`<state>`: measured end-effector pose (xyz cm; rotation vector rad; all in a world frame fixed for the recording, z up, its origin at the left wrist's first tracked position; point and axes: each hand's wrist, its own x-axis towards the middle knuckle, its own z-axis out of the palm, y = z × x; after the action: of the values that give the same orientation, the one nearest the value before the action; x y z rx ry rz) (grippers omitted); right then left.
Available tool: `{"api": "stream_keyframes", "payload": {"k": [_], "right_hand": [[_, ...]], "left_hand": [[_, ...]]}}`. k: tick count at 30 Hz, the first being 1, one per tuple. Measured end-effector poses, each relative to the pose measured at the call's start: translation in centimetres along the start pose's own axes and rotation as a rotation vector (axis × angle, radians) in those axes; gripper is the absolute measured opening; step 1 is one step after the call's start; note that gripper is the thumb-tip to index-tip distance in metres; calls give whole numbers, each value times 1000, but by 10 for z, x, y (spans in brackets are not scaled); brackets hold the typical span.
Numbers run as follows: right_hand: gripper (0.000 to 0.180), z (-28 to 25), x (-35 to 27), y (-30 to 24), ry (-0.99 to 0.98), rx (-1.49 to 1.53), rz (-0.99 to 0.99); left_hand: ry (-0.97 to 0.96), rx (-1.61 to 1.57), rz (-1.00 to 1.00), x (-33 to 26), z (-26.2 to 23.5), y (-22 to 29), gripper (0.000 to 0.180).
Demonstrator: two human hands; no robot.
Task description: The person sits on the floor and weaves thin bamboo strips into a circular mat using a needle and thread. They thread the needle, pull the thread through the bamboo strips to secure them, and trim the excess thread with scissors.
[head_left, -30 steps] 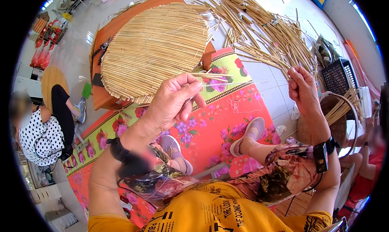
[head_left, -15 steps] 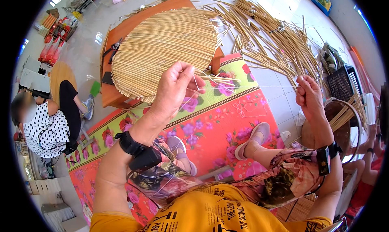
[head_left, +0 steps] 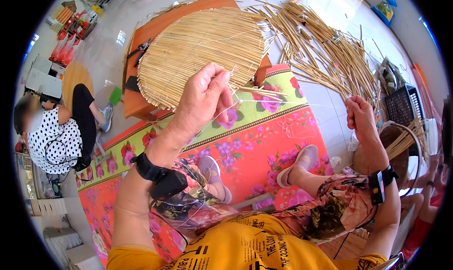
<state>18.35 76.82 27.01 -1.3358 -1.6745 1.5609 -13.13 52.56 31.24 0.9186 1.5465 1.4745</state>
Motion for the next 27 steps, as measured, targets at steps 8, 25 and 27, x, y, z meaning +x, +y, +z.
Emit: {"api": "stream_keyframes", "payload": {"k": [8,25,27], "right_hand": [[15,42,-24,-43,-150,-358,-241],[5,116,-80,-102,-622,37,-327],[7,106,-72,-108,-579,-31,-182]], "left_hand": [[-144,-334,-43,-12,22,13,17],[-297,-794,-194,-6,34,7,21],[-294,-798,-175,-6,32,7,20]]}}
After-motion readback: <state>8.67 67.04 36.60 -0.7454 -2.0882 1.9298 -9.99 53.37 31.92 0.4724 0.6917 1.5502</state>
